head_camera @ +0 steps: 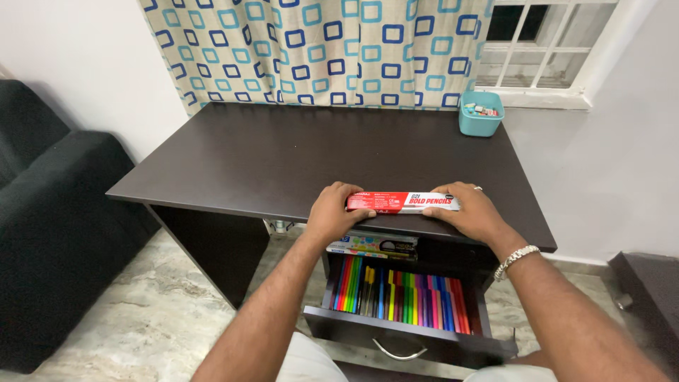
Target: The person organizes stationery items by placing colored markers, highlighters, and packaged pens into a desk drawer. They arrange the items neatly and close the drawer at the end.
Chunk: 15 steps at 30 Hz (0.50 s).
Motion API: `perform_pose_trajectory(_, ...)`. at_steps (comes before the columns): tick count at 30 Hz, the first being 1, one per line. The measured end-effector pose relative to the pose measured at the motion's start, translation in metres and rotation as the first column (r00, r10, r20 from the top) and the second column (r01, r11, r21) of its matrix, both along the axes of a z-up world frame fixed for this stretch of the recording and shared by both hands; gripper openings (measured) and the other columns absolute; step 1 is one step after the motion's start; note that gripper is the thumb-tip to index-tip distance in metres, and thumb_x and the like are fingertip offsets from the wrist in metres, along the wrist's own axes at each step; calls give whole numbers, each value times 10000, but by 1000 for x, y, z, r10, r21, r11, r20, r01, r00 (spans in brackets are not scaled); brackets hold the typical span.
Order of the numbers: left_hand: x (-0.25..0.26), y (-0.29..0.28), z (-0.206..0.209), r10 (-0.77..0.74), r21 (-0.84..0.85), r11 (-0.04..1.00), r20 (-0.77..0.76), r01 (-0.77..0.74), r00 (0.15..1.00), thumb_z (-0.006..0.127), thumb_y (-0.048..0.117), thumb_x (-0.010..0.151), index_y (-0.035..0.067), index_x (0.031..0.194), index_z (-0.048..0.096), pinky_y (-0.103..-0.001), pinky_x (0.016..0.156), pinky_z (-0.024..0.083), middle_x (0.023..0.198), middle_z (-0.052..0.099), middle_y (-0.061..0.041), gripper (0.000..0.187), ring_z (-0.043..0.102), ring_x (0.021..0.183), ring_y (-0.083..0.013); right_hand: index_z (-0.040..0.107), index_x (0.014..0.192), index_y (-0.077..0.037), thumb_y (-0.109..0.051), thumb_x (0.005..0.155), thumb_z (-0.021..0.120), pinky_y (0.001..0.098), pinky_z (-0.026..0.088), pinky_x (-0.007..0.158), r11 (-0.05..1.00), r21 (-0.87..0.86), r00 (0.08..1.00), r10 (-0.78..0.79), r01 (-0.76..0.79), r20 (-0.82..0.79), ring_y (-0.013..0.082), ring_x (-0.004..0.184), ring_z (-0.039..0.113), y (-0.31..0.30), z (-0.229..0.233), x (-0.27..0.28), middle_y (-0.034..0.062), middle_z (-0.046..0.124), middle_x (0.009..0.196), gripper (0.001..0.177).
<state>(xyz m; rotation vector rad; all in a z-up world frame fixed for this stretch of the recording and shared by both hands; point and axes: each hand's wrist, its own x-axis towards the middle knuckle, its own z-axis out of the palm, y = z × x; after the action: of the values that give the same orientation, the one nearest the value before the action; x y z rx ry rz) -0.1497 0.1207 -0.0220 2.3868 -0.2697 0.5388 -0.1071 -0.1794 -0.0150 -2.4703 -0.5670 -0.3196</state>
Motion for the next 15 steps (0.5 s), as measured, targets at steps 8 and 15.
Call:
perform_pose_trajectory(8,-27,-5,-2,41,-55,998,101,-36,994,874,394,728,89,1185,712,-411,909,543,1143,697,-82,573,678,1065,-287,772,1155,-134,-451,702,871,418,508,954,994,64,995,-82,86,-65,289,1082,666,7,8,-29,103,727,1116,562)
perform_pose_trajectory(15,-49,-2,-1,-7,-106,994,47,12,999,859,374,754,70,1218,701,-392,895,557,1160,695,-88,576,690,1069,-280,786,1163,-136,-401,673,906,409,535,929,985,87,984,-142,151,-105,265,1053,701,9,11,-57,77,740,1111,570)
